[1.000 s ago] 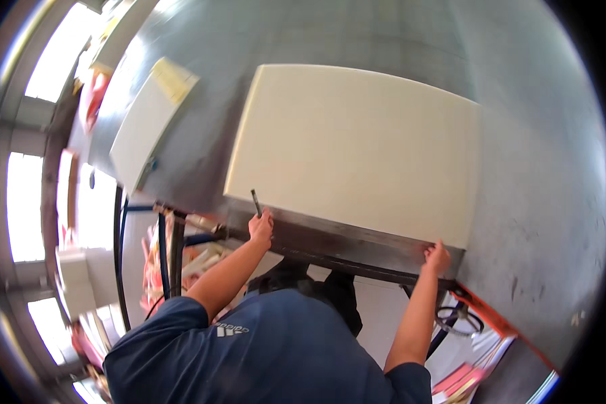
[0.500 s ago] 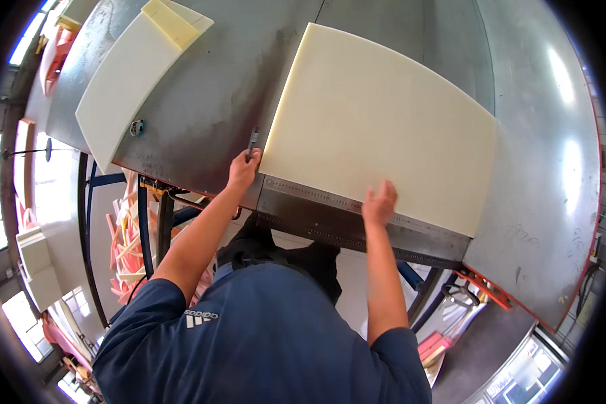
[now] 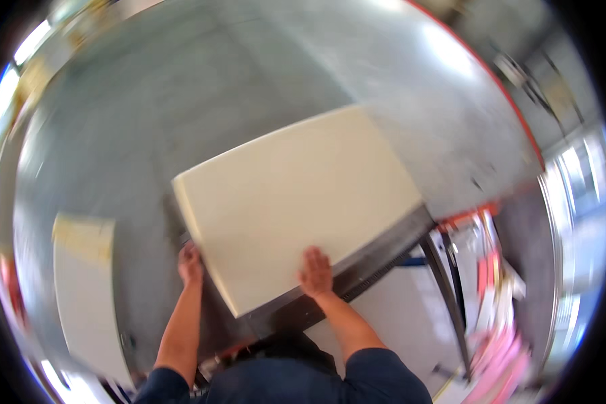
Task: The person measures and marks large white foam sheets on a cutting table, then uses a manual guillotine-style cutter to slice them into smaller pieces. The person repeatedly positions the sheets, aligns them with the blade, and cuts them, stacking the finished pieces on the floor.
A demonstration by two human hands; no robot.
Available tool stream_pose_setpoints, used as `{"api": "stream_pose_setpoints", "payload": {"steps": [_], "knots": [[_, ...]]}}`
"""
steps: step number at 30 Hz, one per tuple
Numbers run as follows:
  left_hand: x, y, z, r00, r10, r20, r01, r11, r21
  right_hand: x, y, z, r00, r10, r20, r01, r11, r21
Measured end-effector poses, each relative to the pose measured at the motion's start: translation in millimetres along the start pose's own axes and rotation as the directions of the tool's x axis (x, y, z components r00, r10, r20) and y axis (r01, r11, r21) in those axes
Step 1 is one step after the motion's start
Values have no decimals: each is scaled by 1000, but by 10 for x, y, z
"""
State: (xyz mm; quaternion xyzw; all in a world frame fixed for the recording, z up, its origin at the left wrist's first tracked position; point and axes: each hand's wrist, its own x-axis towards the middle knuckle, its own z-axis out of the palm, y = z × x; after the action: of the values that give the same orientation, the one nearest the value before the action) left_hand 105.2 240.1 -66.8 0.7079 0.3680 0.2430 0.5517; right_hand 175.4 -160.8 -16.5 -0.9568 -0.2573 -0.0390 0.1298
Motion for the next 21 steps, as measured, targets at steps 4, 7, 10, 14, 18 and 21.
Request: {"api": "stream_pose_setpoints", "payload": {"steps": [4,7,10,14,18,21], "knots": [[352,391,267,995,1,95,-33,940,339,38,12,-258,994,101,32,-102,993,56],[252,434,341,996,16,88,-32,982,185,-51,49,-211,989,122,83,-130,986,100],[253,403,232,983,129,133,-170,913,370,-106,25,-223,985,155,79,-167,971,172],[265,273,276,974,180,136,-219,901,374,-73,59,-183,984,114,137,-127,988,88],[270,367,313,962,233,144,-272,873,405,-93,85,-188,986,115,123,-129,985,111],[250,365,351,952,265,154,-305,865,398,-111,131,-181,988,112,107,-126,983,136]]}}
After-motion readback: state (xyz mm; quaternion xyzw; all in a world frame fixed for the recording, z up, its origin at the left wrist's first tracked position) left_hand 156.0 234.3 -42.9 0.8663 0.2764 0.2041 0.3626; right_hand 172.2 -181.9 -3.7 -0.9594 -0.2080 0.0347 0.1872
